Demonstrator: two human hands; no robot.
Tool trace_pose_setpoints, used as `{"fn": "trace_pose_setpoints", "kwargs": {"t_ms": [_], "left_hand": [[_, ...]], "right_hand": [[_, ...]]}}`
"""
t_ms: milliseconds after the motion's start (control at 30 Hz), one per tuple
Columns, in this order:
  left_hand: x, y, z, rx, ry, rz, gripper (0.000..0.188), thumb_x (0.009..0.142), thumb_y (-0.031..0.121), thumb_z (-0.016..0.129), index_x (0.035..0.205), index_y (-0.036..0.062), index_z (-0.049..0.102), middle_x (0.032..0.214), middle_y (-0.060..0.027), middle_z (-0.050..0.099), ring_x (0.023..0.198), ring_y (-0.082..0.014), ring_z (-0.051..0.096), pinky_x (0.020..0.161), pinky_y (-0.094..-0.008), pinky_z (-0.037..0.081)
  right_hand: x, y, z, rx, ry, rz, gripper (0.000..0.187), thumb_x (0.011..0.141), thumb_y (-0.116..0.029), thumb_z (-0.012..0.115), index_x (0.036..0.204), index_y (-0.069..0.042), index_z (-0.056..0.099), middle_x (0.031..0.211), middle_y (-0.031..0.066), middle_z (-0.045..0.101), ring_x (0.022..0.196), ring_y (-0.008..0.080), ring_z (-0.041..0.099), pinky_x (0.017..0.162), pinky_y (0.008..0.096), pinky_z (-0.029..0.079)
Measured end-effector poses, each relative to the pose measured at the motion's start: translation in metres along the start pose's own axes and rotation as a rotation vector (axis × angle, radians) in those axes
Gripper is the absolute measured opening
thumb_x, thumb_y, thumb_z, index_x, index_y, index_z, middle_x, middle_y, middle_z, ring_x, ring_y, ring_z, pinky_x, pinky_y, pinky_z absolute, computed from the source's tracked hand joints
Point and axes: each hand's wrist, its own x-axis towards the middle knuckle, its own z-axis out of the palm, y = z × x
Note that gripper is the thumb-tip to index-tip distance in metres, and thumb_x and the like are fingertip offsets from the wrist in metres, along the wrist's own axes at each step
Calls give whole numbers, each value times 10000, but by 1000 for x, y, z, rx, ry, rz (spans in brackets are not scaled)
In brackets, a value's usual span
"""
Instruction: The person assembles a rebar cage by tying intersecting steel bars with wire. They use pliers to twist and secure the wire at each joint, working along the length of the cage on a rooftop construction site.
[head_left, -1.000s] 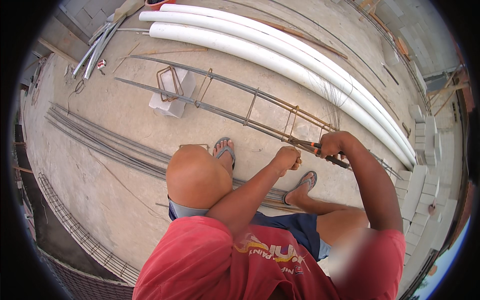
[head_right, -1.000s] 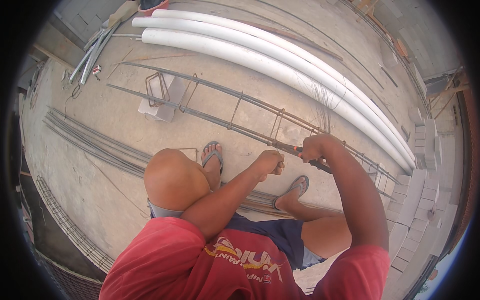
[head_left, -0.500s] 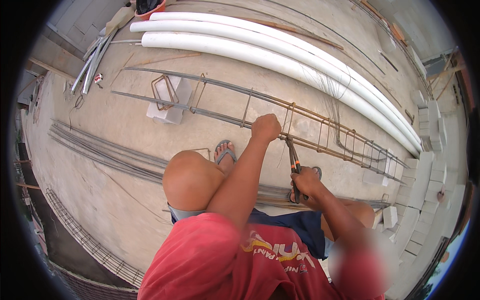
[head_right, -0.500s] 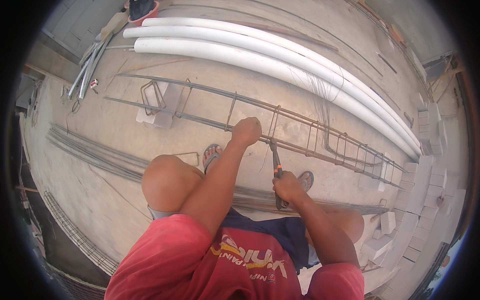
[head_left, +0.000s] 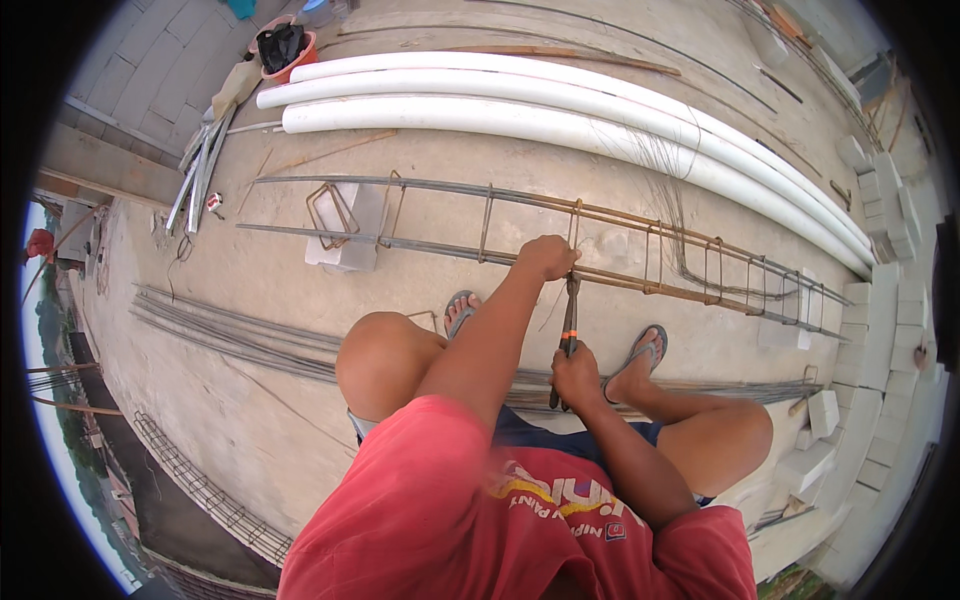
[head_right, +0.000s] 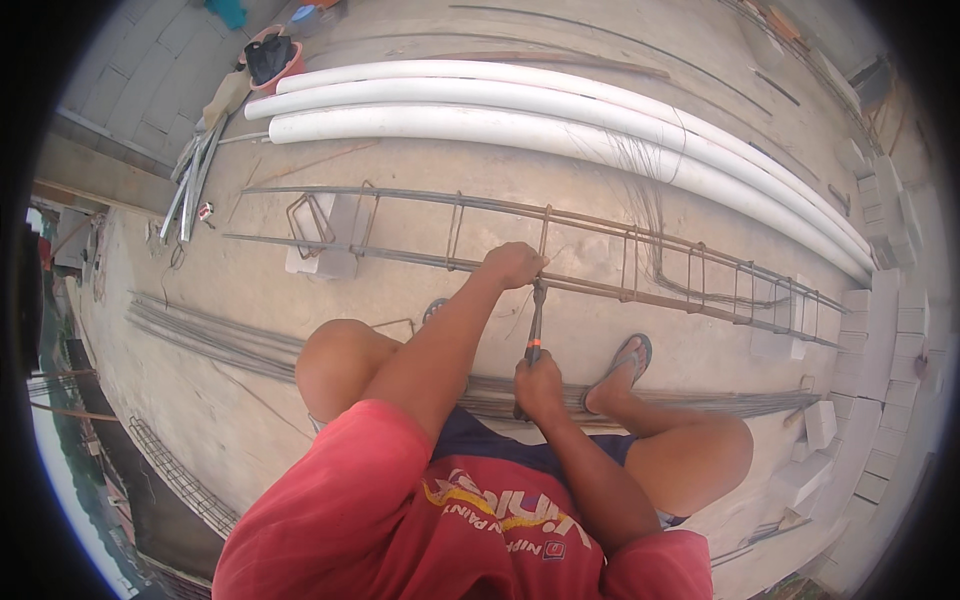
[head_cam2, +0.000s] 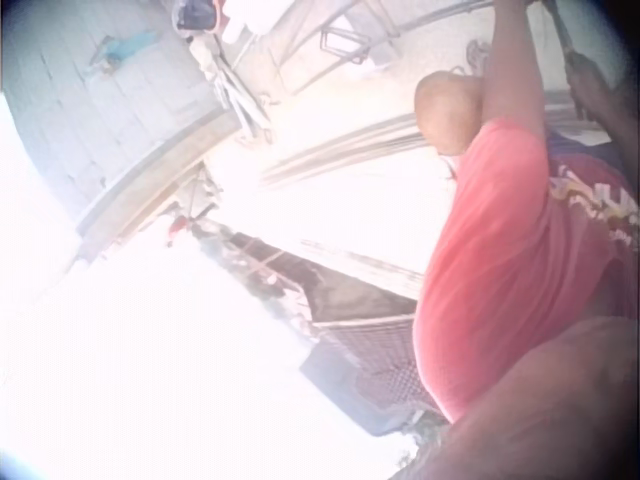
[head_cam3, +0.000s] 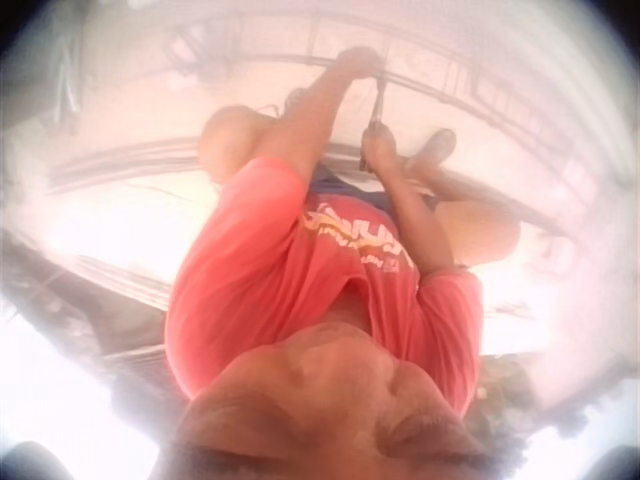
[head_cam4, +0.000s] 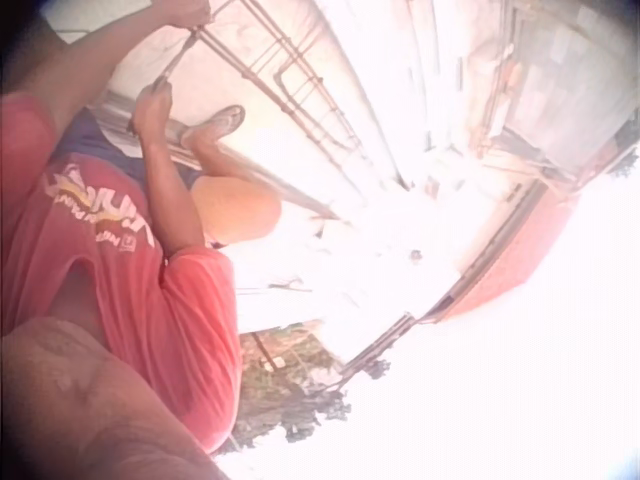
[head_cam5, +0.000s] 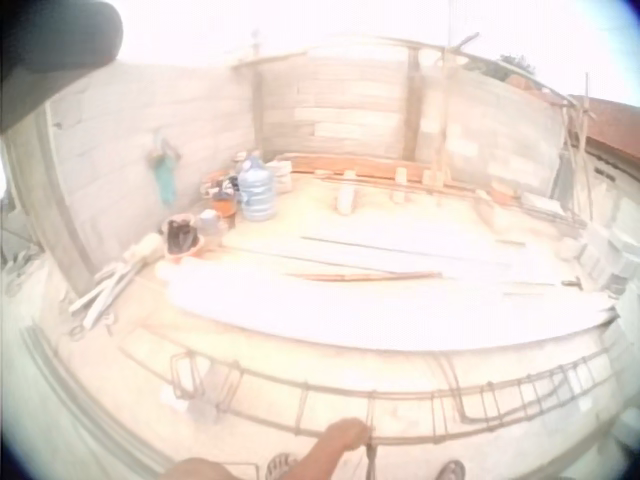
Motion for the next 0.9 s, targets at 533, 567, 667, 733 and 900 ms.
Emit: {"fn": "trace_pose_setpoints", "kwargs": {"t_ms": [533, 567, 667, 733, 900], "left_hand": [[-9, -2, 27, -65, 264, 60, 343, 936, 328, 476, 994, 54, 673, 1055, -168, 675, 1006, -341, 628, 873, -467, 477], [-15, -2, 31, -183, 384, 71, 304, 927, 290, 495, 977, 45, 668, 1035, -172, 676, 984, -341, 630, 859, -471, 476], [-45, 7, 40, -338, 672, 10, 211, 891, 195, 541, 932, 19, 650, 960, -182, 674, 907, -354, 626, 819, -483, 472], [-54, 2, 37, -232, 773, 53, 197, 876, 178, 558, 935, 12, 647, 946, -185, 673, 904, -361, 624, 813, -471, 473], [-47, -19, 20, 212, 650, 289, 241, 835, 158, 564, 1004, 22, 668, 1000, -178, 677, 975, -361, 623, 860, -440, 477]], "right_hand": [[22, 46, 34, 49, 222, -213, 261, 935, -196, 540, 1051, 38, 534, 783, 239, 613, 736, 412, 622, 690, 473, 470], [21, 42, 27, 70, 184, -186, 276, 930, -204, 557, 1061, 38, 542, 803, 238, 620, 741, 399, 633, 696, 465, 482], [19, 42, 9, 320, -83, -38, 289, 910, -234, 616, 1037, 23, 571, 812, 177, 625, 713, 296, 649, 668, 424, 514], [12, 36, 0, 536, -273, 65, 281, 901, -248, 647, 1012, 4, 587, 801, 122, 614, 696, 223, 644, 637, 393, 530], [-6, 7, -18, 906, -487, 210, 237, 904, -256, 672, 939, -34, 597, 788, 65, 602, 669, 193, 628, 607, 369, 565]]}}
